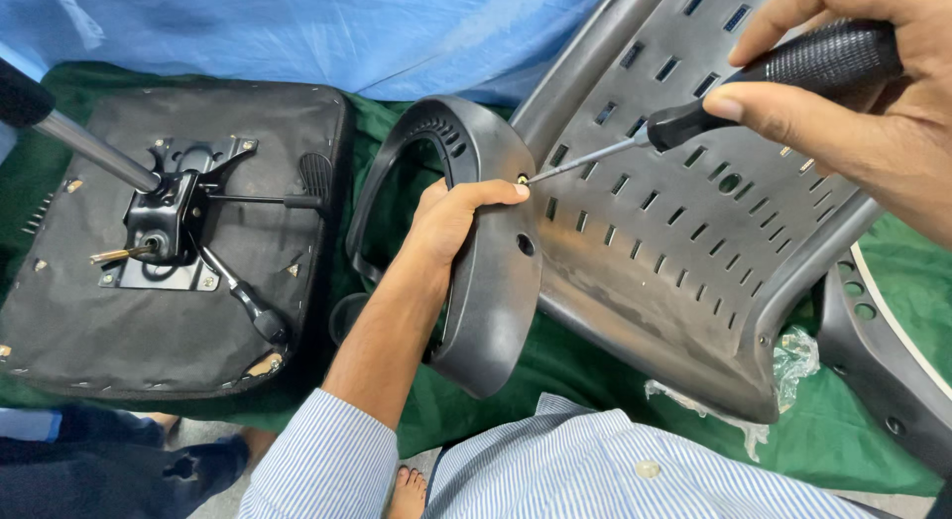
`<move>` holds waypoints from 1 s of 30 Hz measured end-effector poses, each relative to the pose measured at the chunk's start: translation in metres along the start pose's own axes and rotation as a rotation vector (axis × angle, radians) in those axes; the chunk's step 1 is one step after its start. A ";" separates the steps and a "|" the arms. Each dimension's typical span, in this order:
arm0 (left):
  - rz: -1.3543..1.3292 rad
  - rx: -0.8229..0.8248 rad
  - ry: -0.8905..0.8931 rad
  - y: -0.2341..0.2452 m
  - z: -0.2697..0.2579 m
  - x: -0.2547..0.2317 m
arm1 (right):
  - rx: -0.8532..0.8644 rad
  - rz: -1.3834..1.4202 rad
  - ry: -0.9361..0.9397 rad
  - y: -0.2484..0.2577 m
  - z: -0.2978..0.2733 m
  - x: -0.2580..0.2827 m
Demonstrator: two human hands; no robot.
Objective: The person uses a screwdriver to tighten screws on the underside of a chair seat and then attaches an armrest to the side of the seat, securing it with screws.
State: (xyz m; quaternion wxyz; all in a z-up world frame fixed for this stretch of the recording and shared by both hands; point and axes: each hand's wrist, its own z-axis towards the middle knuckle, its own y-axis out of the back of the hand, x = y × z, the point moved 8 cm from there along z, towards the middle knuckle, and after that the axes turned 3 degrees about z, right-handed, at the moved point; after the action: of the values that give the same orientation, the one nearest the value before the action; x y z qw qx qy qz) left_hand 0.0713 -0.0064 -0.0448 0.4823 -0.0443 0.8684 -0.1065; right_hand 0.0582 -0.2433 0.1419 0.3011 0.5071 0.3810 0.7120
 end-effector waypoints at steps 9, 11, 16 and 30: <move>0.005 -0.026 0.005 0.001 0.000 -0.001 | 0.005 0.160 0.230 0.009 -0.009 0.020; 0.001 -0.021 0.001 0.001 0.003 0.000 | 0.012 0.139 0.238 0.008 -0.014 0.024; -0.003 -0.011 0.014 0.001 0.008 0.006 | -0.059 0.191 0.207 0.017 -0.019 0.034; 0.094 -0.110 0.166 0.001 0.000 0.006 | -0.261 0.127 -0.037 0.011 -0.047 0.031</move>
State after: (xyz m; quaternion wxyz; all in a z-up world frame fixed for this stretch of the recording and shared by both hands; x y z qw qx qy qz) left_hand 0.0682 -0.0062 -0.0498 0.4098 -0.0212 0.9111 -0.0392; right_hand 0.0038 -0.2352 0.1575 0.3258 0.4997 0.2466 0.7638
